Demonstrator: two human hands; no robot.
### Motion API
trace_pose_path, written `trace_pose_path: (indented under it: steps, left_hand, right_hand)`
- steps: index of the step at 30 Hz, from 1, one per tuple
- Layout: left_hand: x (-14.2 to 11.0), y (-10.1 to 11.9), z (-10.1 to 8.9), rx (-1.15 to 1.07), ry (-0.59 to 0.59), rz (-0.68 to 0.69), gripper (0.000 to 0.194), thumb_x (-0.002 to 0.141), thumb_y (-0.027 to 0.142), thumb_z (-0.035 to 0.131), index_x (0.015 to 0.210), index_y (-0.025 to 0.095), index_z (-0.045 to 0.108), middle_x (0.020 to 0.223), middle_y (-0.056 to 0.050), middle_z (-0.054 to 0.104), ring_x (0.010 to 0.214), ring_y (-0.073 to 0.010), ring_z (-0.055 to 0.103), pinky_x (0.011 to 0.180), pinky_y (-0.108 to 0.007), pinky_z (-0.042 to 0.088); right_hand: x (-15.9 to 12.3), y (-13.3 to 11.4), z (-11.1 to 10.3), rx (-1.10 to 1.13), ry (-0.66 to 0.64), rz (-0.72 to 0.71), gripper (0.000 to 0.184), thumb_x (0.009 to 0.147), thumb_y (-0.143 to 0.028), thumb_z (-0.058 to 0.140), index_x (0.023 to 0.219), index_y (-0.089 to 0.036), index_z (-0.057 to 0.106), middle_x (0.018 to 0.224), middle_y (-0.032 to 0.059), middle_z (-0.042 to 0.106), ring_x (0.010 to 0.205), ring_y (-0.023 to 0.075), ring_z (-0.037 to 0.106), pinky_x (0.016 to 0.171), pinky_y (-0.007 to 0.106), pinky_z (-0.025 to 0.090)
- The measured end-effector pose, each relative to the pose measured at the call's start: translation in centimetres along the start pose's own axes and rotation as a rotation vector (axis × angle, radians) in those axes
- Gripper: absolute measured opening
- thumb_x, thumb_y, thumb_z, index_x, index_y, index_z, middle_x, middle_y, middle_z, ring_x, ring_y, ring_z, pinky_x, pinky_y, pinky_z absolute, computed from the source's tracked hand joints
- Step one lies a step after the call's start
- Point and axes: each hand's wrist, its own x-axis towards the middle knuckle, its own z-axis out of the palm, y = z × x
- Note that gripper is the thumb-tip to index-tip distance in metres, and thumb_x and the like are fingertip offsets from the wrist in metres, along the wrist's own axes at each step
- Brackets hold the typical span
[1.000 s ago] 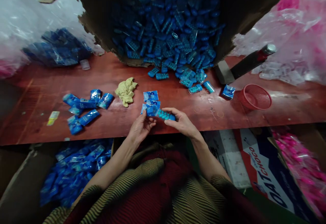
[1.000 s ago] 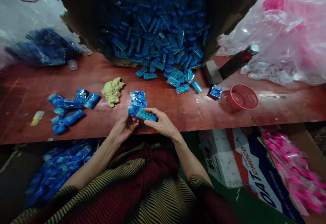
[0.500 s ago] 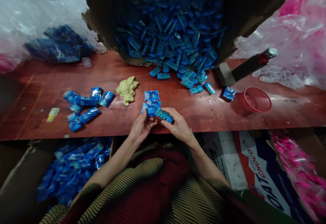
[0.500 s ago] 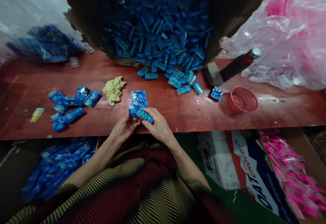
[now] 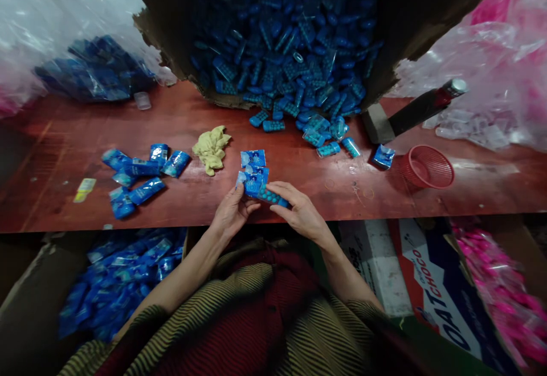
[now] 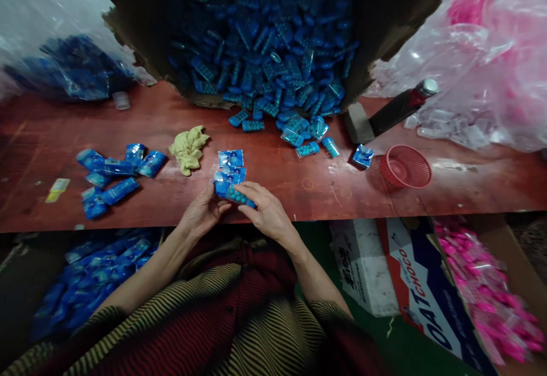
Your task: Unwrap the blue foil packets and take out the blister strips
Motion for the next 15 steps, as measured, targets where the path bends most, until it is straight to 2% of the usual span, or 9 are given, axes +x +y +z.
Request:
trace_pose_path:
  steps: [5,11,15]
  left_hand:
    - [-0.19,0.26,0.21,0.022,-0.005,0.021,0.022,0.078,0.033,0.066,0.088,0.014,0.062,0.077,-0.004,0.070,0.060,-0.0145,0.066,0.051,-0.022,0.055]
    - [-0.30,0.73,0.37,0.074,0.012,0.132,0.026,0.071,0.033,0.073,0.084,0.015,0.061,0.074,-0.002,0.069,0.060,-0.0149,0.065,0.049,-0.023,0.054]
    - [-0.33,0.78,0.48,0.048,0.004,0.108,0.023,0.073,0.033,0.071,0.083,0.015,0.061,0.074,-0.002,0.069,0.060,-0.0145,0.065,0.049,-0.023,0.054]
  right_hand:
    - [0.02,0.41,-0.21,-0.015,-0.024,-0.023,0.044,0.081,-0.015,0.059,0.124,-0.027,0.057,0.128,0.0062,0.055,0.119,0.0201,0.050,0.105,0.039,0.037]
    - [0.11,0.83,-0.18,0.126,-0.057,-0.038,0.048,0.081,-0.018,0.062,0.126,-0.030,0.054,0.124,0.0036,0.057,0.117,0.0185,0.052,0.103,0.037,0.038]
    - [0.17,0.79,-0.16,0.142,-0.068,-0.037,0.049,0.080,-0.018,0.062,0.127,-0.030,0.053,0.125,0.0038,0.057,0.116,0.0184,0.052,0.103,0.037,0.038]
